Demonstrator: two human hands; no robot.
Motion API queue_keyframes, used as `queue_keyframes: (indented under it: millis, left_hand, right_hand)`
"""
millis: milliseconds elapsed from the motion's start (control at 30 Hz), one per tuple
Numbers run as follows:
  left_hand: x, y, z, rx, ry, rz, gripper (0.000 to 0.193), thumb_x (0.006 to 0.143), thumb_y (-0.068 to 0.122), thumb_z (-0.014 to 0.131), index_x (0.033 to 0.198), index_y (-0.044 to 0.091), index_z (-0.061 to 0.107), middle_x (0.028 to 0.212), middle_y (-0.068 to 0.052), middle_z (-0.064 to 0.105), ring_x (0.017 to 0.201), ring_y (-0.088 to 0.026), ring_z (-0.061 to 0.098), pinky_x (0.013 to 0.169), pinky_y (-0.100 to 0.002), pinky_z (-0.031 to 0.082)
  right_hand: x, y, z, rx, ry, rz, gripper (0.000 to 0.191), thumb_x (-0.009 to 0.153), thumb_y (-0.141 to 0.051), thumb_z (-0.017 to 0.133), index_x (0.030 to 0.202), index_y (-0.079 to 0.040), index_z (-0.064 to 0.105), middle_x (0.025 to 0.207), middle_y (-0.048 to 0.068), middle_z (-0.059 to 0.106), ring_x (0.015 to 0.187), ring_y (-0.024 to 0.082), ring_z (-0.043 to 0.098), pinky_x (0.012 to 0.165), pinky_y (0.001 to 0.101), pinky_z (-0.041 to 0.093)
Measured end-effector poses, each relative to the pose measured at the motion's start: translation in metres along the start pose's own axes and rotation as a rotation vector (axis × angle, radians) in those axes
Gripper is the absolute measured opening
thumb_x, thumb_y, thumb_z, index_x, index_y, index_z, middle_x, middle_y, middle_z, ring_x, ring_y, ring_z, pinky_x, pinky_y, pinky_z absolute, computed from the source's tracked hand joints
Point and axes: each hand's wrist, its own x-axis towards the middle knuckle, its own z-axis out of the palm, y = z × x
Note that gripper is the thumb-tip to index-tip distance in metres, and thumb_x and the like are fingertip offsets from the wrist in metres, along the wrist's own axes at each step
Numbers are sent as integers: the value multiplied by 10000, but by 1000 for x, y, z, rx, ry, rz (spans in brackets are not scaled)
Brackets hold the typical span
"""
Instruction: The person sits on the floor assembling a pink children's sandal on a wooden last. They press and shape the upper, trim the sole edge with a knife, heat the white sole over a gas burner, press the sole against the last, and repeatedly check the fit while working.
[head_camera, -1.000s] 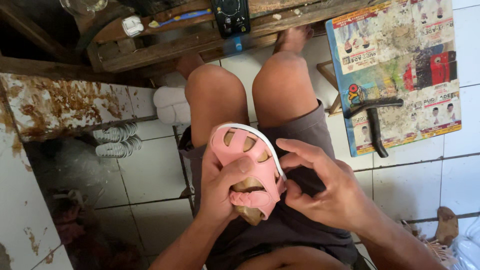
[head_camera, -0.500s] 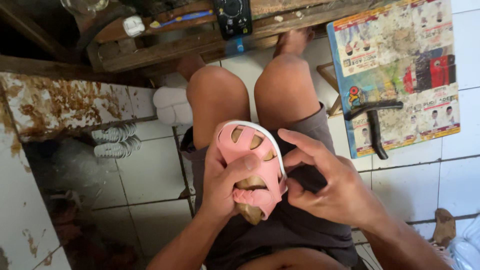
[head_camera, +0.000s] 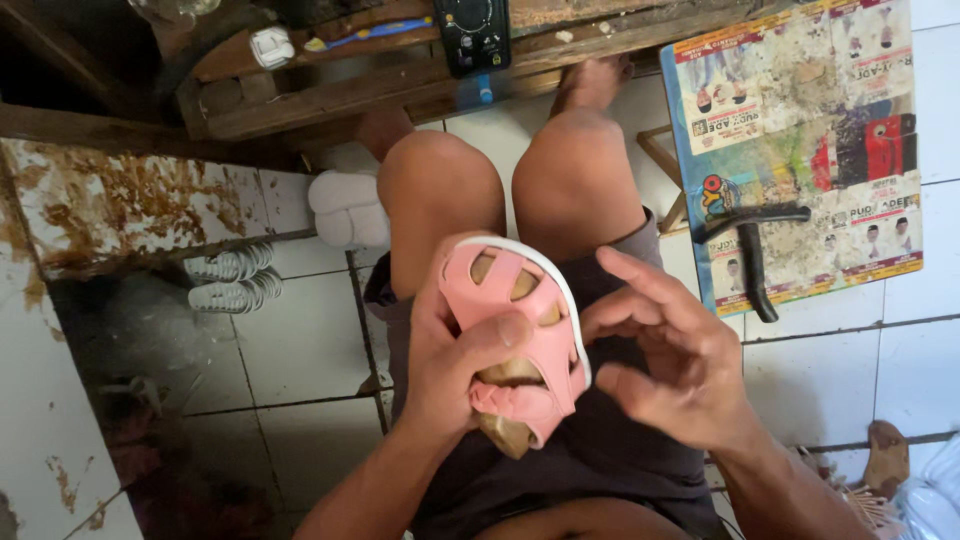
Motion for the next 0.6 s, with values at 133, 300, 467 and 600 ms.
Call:
queue_keyframes:
  millis: [133,300,467,600]
  left_hand:
    - [3,5,3,14,-2,-2,514,846,80,736,1285,-9,483,1106,-164,632,927,-233,685,782,-387,612]
    - [7,-4,-4,84,7,30,515,839,63,731,1288,-20,492,1126,-156,634,961,-221,678,815,-388,613]
    - [7,-8,-11,-17,1,15,466,871,75,701,1280,-45,512,1127,-165,635,964,-240,684,848,-392,607]
    - [13,0,-5,-123,-127,55,635,890,96,759,1427,-35,447,1207,-172,614,1076,-254,657,935,-407,575]
  right_hand:
    - [5,-12,2,-118,-28,-9,906,814,161,702,1605,-14,297,1123,113,683,1048,189,700,947,321,592]
    - [8,-14,9,-455,-10,-31,883,797,105,722,1569,-66,331,974,54,724,922,121,732,862,276,585]
    - [4,-5,11,-137,112,47,879,836,95,745,1604,-41,339,1021,94,756,966,168,721,896,280,572]
    - [1,-2,13,232,-16,306,1034,654,42,764,1558,3,265,1309,83,622,1189,186,635,1034,313,505]
